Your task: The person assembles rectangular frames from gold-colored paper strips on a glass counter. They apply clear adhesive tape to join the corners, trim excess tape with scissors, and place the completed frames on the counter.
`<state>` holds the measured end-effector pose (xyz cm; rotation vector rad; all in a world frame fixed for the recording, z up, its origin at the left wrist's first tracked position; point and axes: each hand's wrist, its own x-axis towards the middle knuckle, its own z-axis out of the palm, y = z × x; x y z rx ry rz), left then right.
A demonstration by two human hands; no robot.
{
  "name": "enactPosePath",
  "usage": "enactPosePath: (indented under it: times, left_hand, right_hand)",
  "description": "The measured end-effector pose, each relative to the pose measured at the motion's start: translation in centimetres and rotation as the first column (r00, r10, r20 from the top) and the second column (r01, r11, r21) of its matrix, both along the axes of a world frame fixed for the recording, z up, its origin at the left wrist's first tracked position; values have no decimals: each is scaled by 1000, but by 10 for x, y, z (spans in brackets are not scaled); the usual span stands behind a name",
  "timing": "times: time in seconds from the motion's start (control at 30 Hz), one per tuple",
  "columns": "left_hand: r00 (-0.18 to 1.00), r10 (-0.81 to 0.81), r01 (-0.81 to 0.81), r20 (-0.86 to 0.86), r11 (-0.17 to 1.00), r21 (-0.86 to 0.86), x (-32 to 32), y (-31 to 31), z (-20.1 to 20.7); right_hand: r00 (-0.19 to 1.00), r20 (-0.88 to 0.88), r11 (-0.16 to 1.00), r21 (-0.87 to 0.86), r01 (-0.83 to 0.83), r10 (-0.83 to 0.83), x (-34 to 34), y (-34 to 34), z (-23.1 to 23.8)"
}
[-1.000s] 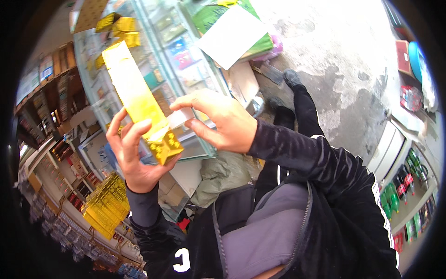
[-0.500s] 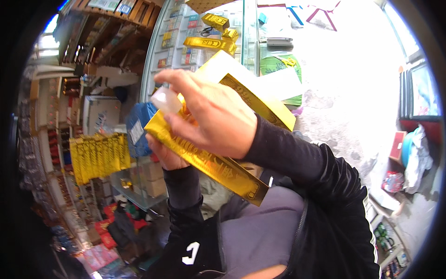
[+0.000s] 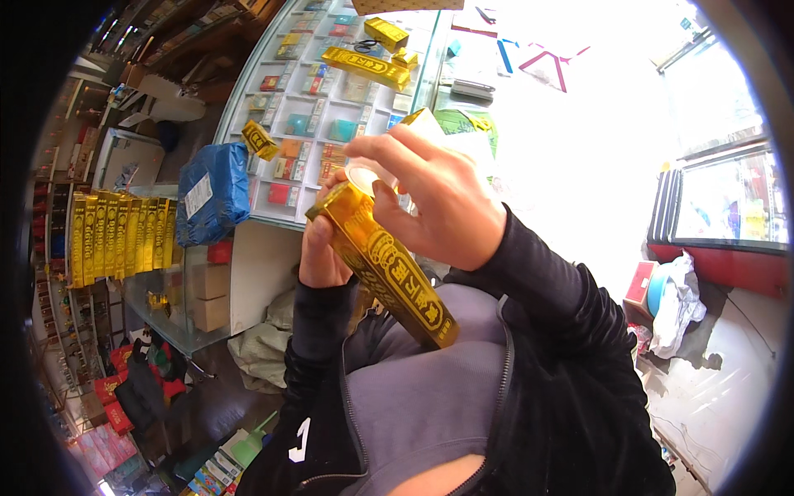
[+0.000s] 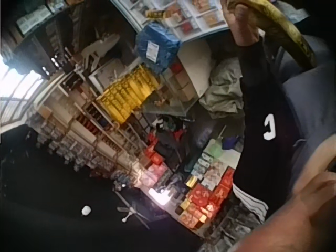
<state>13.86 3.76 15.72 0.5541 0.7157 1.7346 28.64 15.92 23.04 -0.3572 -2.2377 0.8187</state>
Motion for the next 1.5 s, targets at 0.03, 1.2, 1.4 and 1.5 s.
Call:
enactPosePath:
  times: [0.03, 1.2, 1.4, 1.5]
  left_hand:
    - [1000, 5, -5, 5, 1000, 5, 0, 4, 0]
    - [537, 160, -661, -828, 690, -295, -88, -73, -182]
    - [49, 141, -664, -989, 745, 73, -106, -59, -175]
    - [18, 122, -561, -992, 823, 91, -129, -49, -179]
  right_hand:
    - [1000, 3, 1000, -1, 6, -6, -1, 3, -2]
    - [612, 461, 732, -135, -667, 642, -176, 25, -194]
    - [576, 493, 706, -117, -699, 652, -172, 38, -213]
    - [582, 439, 687, -121, -717, 684, -172, 40, -205]
